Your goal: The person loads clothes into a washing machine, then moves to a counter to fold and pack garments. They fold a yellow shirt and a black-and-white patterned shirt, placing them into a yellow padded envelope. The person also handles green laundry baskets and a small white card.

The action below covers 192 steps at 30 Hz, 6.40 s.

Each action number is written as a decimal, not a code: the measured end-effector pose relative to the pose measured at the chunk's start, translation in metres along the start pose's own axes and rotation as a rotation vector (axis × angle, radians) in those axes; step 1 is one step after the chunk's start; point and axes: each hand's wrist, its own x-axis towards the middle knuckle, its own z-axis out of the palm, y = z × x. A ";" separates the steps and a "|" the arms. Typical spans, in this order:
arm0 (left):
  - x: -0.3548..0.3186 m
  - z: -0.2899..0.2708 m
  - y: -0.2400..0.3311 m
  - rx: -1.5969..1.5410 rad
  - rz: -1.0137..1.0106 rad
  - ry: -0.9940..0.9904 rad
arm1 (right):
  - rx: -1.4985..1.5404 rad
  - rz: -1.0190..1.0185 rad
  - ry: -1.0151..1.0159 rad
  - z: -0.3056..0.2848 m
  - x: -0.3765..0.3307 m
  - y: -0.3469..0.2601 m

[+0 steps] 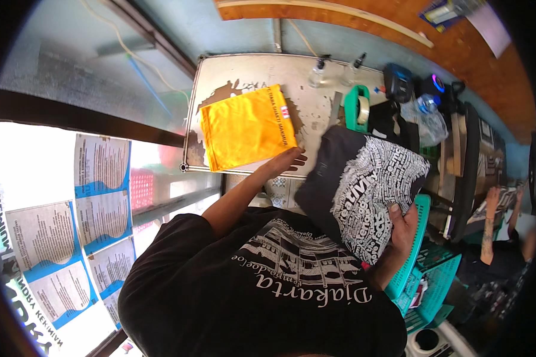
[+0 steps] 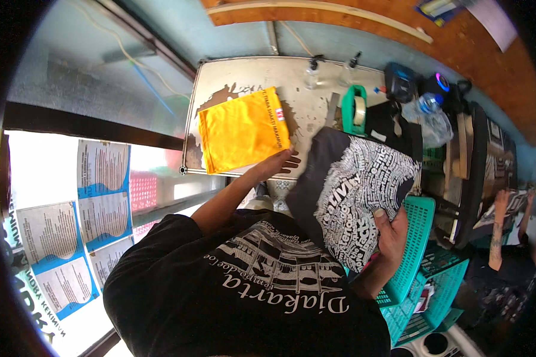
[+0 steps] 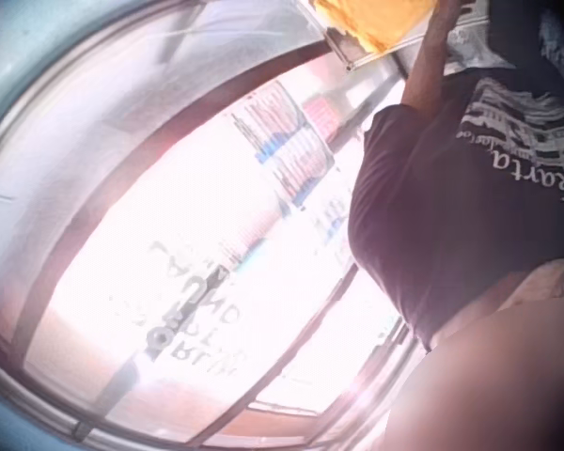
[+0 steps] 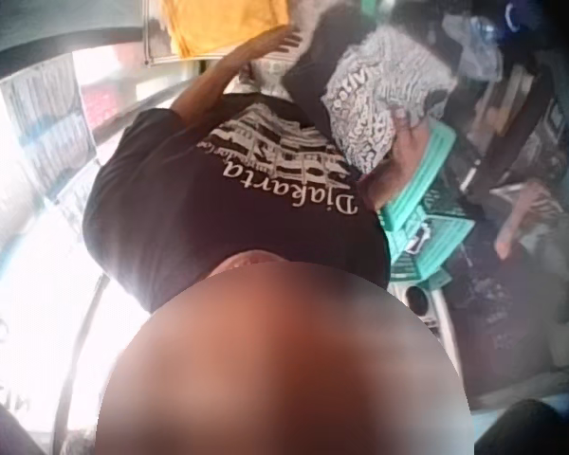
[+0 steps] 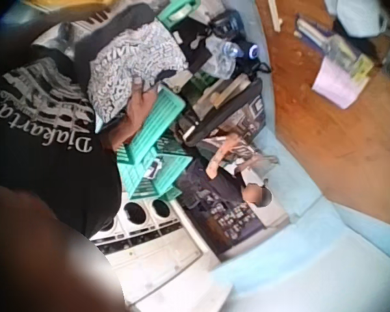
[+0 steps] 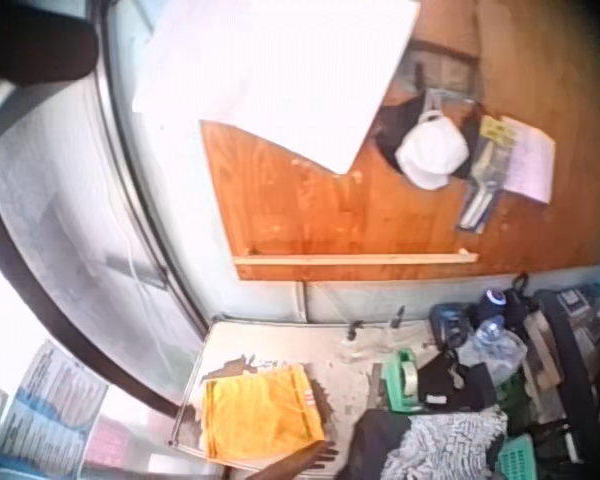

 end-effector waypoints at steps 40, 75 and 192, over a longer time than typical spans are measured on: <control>-0.118 -0.207 0.013 0.578 0.253 1.162 | -0.397 -0.106 -0.395 0.268 0.228 0.222; -0.088 -0.257 -0.028 0.312 0.221 1.168 | -0.255 -0.036 -0.317 0.255 0.227 0.246; -0.182 -0.171 -0.077 0.191 0.337 1.378 | 0.092 0.180 -0.738 0.287 0.210 0.074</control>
